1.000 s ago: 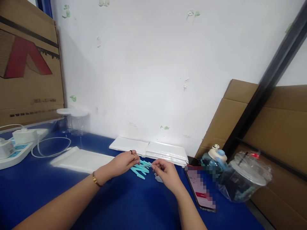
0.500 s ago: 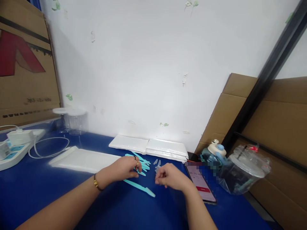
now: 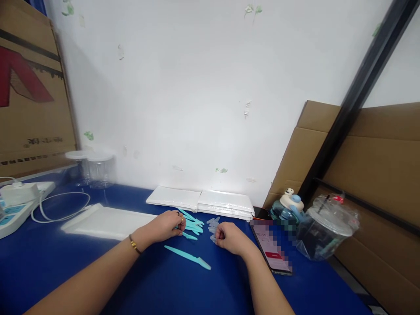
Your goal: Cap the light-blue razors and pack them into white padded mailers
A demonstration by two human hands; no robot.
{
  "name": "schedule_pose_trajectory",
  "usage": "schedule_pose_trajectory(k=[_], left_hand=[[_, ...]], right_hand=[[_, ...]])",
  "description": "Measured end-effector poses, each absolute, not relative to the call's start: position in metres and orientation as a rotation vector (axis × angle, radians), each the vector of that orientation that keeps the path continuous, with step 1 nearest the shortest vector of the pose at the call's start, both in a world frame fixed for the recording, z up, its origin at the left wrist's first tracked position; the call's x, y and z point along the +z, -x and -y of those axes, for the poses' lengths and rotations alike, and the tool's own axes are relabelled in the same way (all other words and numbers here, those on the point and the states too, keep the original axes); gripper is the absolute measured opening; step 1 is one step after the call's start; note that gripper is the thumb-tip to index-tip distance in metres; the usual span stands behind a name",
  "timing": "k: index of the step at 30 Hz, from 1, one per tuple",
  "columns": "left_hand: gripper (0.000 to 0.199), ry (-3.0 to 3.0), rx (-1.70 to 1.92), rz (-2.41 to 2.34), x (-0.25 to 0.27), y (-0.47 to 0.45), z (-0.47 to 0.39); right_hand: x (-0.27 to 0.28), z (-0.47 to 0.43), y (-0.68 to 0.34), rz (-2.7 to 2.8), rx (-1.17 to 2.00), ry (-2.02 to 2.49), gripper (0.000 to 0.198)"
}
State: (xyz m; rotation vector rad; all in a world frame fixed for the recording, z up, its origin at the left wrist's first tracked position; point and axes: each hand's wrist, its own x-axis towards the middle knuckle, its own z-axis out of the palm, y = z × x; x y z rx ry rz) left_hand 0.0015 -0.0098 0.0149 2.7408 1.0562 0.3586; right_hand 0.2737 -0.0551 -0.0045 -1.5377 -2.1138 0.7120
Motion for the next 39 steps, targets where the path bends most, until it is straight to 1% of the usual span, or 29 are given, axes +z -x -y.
schedule_pose_trajectory(k=[3, 6, 8, 12, 17, 20, 32, 36, 39], left_hand=[[0.008, -2.700, 0.401, -1.031, 0.019, -0.002, 0.014], [0.018, -2.561, 0.430, -0.990, 0.022, -0.002, 0.018], [0.024, -2.491, 0.470, -0.964, 0.024, -0.002, 0.020], [0.034, -2.520, 0.554, -0.860, 0.030, -0.003, 0.021], [0.042, -2.572, 0.462, -0.765, 0.037, -0.003, 0.021], [0.044, -2.573, 0.446, -0.763, 0.038, -0.002, 0.021], [0.045, -2.614, 0.412, -0.798, 0.037, 0.001, 0.019], [0.044, -2.618, 0.397, -0.780, 0.039, -0.001, 0.023], [0.044, -2.640, 0.391, -0.758, 0.040, -0.005, 0.029]], right_hand=[[0.001, 0.059, -0.268, 2.106, 0.716, 1.477, 0.000], [0.010, 0.062, -0.261, 2.038, 0.845, 1.393, 0.006], [0.016, 0.063, -0.258, 2.010, 0.847, 1.347, 0.010], [0.027, 0.066, -0.256, 1.967, 0.561, 1.323, 0.016], [0.037, 0.072, -0.252, 2.017, 0.300, 1.199, 0.017], [0.039, 0.074, -0.247, 2.091, 0.230, 1.160, 0.020], [0.039, 0.075, -0.247, 2.095, 0.168, 1.168, 0.017], [0.036, 0.074, -0.243, 2.131, 0.181, 1.142, 0.019], [0.031, 0.075, -0.235, 2.141, 0.217, 1.112, 0.016]])
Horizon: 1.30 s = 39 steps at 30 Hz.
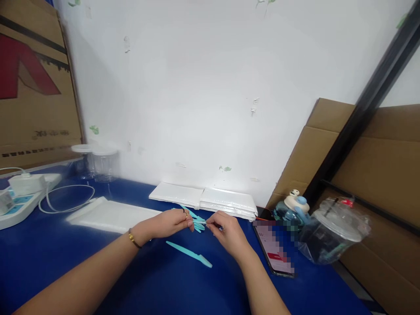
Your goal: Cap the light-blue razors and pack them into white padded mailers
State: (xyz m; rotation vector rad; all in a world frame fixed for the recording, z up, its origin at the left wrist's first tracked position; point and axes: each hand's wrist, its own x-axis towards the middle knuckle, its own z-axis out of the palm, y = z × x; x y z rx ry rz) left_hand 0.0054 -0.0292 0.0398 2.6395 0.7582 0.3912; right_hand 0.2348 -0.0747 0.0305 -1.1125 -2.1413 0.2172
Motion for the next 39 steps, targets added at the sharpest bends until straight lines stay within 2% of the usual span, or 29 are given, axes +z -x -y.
schedule_pose_trajectory(k=[6, 11, 15, 21, 25, 29, 35, 39], left_hand=[[0.040, -2.702, 0.347, -0.768, 0.036, -0.017, 0.042], [0.020, -2.729, 0.213, -0.791, 0.031, -0.019, 0.045], [0.023, -2.730, 0.267, -0.890, 0.026, -0.011, 0.032], [0.021, -2.785, 0.388, -1.222, 0.014, 0.003, 0.006], [0.011, -2.786, 0.356, -1.243, 0.008, 0.002, 0.001], [0.023, -2.764, 0.413, -1.259, 0.005, 0.002, 0.000], [0.012, -2.707, 0.442, -1.268, 0.000, 0.001, -0.004], [0.012, -2.680, 0.470, -1.292, 0.002, 0.000, -0.007]], right_hand=[[0.030, 0.073, -0.241, 2.189, 0.402, 1.158, 0.012], [0.025, 0.062, -0.279, 2.192, 0.344, 1.481, 0.014], [0.014, 0.055, -0.286, 2.200, 0.391, 1.614, 0.011], [0.006, 0.053, -0.271, 2.293, 0.385, 1.588, 0.007], [0.004, 0.054, -0.265, 2.328, 0.313, 1.578, 0.011], [0.003, 0.054, -0.261, 2.329, 0.303, 1.554, 0.013], [0.006, 0.055, -0.262, 2.194, 0.508, 1.491, 0.006], [0.004, 0.053, -0.262, 2.126, 0.623, 1.459, 0.012]])
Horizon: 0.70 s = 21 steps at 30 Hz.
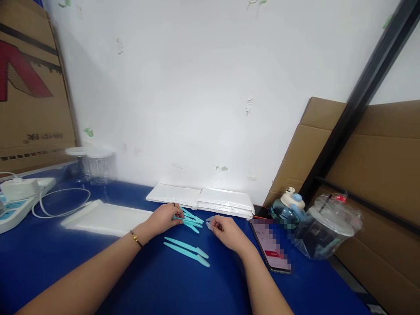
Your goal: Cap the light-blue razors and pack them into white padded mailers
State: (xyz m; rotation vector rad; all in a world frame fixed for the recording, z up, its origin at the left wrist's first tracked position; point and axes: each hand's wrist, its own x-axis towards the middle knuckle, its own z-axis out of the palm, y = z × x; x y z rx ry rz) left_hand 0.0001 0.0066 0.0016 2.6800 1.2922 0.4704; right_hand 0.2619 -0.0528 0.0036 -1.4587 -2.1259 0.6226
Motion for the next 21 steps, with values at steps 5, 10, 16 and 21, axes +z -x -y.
schedule_pose_trajectory(k=[5, 10, 16, 21], left_hand=[[0.014, -2.615, 0.577, -1.264, 0.010, -0.001, -0.005], [0.028, -2.487, 0.595, -1.177, 0.018, -0.001, 0.003], [0.044, -2.533, 0.544, -1.127, 0.024, -0.001, 0.010], [0.051, -2.568, 0.462, -1.088, 0.027, 0.001, 0.010]], right_hand=[[0.004, 0.053, -0.260, 2.047, 0.753, 1.423, 0.017], [0.015, 0.057, -0.258, 2.039, 0.492, 1.404, 0.017], [0.026, 0.063, -0.253, 2.088, 0.125, 1.266, 0.019], [0.026, 0.064, -0.252, 2.073, 0.004, 1.235, 0.023]])
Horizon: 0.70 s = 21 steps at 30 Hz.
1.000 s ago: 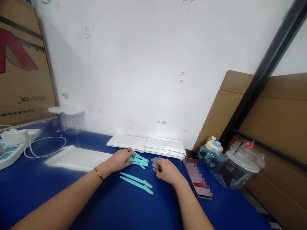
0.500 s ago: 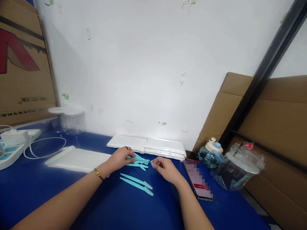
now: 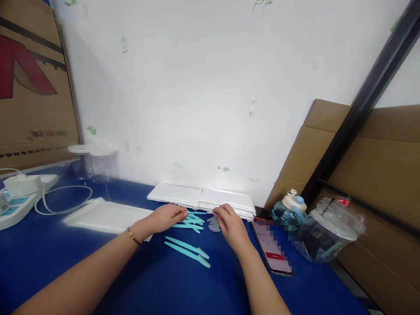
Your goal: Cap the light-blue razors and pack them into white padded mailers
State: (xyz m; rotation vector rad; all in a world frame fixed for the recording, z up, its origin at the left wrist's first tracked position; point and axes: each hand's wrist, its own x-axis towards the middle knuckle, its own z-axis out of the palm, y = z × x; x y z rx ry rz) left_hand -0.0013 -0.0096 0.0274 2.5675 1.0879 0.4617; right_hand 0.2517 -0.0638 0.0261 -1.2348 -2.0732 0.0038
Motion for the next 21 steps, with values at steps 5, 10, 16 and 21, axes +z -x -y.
schedule_pose_trajectory(k=[5, 10, 16, 21], left_hand=[[0.052, -2.571, 0.451, -1.085, 0.028, 0.002, 0.009], [0.049, -2.627, 0.456, -1.060, 0.029, -0.005, 0.016], [0.041, -2.668, 0.399, -0.979, 0.029, -0.008, 0.026], [0.025, -2.715, 0.378, -1.236, 0.022, 0.002, 0.016]], right_hand=[[0.025, 0.065, -0.249, 2.109, 0.005, 1.249, 0.024], [0.029, 0.069, -0.241, 2.141, 0.081, 1.231, 0.022], [0.027, 0.073, -0.238, 2.232, 0.374, 1.286, 0.012], [0.018, 0.072, -0.243, 2.300, 0.817, 1.353, 0.009]])
